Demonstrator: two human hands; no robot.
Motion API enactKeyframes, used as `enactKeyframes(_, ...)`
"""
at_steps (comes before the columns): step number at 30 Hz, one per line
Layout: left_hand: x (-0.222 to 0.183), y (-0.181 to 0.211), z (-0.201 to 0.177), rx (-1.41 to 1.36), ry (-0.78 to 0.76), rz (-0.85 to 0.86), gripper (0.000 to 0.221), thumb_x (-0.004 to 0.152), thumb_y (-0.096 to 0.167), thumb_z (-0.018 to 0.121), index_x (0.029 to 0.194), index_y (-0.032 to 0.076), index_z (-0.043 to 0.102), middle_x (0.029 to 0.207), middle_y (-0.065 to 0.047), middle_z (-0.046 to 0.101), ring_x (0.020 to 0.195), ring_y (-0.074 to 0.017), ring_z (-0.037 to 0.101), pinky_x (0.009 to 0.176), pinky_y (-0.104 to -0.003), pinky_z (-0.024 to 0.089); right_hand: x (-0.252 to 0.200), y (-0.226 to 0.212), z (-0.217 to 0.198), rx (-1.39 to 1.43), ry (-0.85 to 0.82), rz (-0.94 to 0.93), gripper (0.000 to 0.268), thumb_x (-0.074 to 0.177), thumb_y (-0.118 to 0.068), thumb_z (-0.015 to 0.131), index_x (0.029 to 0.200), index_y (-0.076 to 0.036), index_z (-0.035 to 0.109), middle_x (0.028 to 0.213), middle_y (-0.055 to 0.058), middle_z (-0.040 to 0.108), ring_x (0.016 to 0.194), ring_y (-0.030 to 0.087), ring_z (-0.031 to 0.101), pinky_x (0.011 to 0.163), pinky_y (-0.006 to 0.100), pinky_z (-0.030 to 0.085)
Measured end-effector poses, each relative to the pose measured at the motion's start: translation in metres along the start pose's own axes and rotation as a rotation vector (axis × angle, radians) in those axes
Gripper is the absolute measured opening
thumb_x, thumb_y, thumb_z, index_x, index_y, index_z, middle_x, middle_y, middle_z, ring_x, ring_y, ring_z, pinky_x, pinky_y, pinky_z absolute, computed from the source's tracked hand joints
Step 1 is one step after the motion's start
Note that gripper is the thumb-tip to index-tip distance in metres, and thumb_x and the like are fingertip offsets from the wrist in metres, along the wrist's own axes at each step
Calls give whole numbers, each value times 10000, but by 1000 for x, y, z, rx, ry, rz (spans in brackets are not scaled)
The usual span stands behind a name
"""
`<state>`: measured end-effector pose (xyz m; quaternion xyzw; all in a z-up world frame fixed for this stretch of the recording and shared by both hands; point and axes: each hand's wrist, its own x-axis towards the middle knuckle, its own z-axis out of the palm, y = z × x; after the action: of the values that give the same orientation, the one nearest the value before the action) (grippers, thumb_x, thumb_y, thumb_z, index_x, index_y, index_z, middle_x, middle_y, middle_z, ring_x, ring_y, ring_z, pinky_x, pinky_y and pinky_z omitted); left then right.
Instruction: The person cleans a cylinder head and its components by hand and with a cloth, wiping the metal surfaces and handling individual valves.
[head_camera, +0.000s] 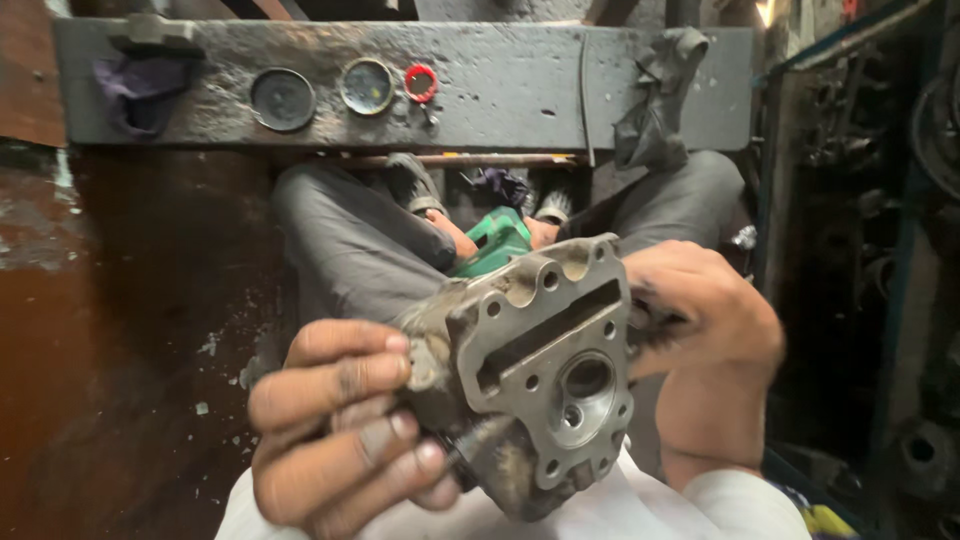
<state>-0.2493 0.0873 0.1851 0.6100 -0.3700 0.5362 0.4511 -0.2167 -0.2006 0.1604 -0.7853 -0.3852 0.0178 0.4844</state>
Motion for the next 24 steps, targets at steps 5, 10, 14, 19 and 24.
enactKeyframes(5, 39, 44, -10, 153, -307, -491, 245, 814, 304, 803, 833, 219, 574, 916, 21, 557, 760, -128, 619, 601, -285, 515, 4, 23, 10, 180, -141, 0, 572, 655, -187, 923, 1123, 27, 674, 920, 134, 712, 791, 314, 721, 715, 371, 569)
enactKeyframes(10, 49, 49, -3, 264, -380, -497, 235, 730, 298, 821, 807, 275, 600, 901, 57, 552, 716, -120, 586, 610, -275, 446, 8, 34, 28, 371, -222, -21, 527, 703, -171, 923, 1128, 22, 679, 880, 119, 702, 742, 309, 709, 660, 362, 549)
enactKeyframes(14, 41, 36, 13, 247, -270, -387, 199, 701, 344, 814, 764, 293, 631, 878, 73, 547, 691, -107, 580, 612, -296, 404, 11, 42, 36, 482, -228, -105, 556, 756, -215, 916, 1168, 46, 650, 943, 139, 710, 801, 323, 721, 701, 367, 561)
enactKeyframes(19, 55, 23, -4, 197, -501, -424, 206, 754, 327, 904, 839, 240, 739, 857, 102, 552, 795, -135, 616, 675, -264, 501, 5, 46, 44, 519, -205, -131, 537, 746, -253, 925, 1114, 39, 664, 891, 113, 691, 736, 290, 692, 665, 359, 538)
enactKeyframes(24, 67, 22, -12, 142, -586, -679, 206, 775, 213, 903, 905, 174, 748, 896, 65, 588, 882, -150, 612, 790, -286, 571, -9, 30, 43, 520, -152, -88, 546, 692, -283, 950, 1038, 34, 671, 814, 82, 650, 662, 248, 657, 618, 345, 508)
